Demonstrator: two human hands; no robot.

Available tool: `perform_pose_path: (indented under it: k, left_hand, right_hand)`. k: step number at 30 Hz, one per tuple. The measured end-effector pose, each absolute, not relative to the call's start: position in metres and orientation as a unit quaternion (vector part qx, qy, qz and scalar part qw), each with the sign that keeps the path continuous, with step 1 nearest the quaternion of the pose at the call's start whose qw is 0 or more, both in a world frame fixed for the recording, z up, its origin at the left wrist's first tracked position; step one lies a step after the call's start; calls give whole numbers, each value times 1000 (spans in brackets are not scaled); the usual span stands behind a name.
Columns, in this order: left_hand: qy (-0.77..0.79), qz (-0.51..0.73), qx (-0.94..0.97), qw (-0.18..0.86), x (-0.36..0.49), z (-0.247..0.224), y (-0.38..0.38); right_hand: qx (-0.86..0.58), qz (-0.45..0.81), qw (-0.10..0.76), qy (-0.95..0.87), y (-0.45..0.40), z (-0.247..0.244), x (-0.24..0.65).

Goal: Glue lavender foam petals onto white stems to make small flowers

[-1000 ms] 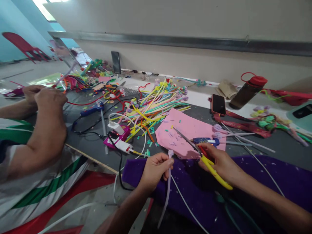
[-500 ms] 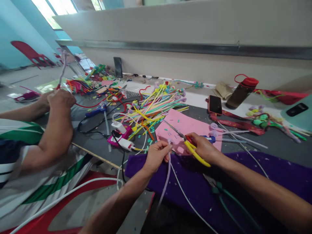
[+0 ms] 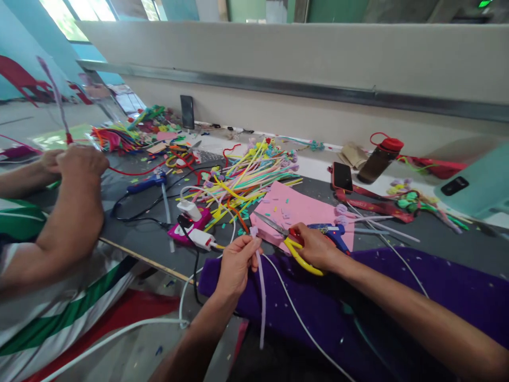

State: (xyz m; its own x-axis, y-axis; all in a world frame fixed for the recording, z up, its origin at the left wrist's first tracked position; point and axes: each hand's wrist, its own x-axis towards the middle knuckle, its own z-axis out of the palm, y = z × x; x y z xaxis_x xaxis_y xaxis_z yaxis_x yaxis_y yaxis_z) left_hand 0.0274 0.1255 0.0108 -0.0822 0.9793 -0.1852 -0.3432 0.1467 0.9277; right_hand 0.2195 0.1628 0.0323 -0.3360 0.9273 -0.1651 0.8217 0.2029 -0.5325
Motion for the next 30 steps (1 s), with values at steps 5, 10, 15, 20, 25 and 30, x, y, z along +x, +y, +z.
perform_pose_path:
  k: [5,10,15,20,25,30]
  left_hand:
    - [508,529,394,554,20,10,100]
    - [539,470,440,543,20,5,73]
    - [540,451,499,506,22,0,68]
    - [535,453,547,457,21,-2,68]
    - [521,467,573,427,19,-7,67]
    - [502,482,589,411,17,-14,69]
  right_hand:
    - [-569,250,77,-780,162,26,205]
    - [-574,212,28,-790,162,26,196]
    - [-565,205,6,-799,164,29,193]
    - [-546,205,8,-812,165,28,189]
    - [-544,251,57,-799,169,24,194]
    - [-548,285,125,-777,174,27,210]
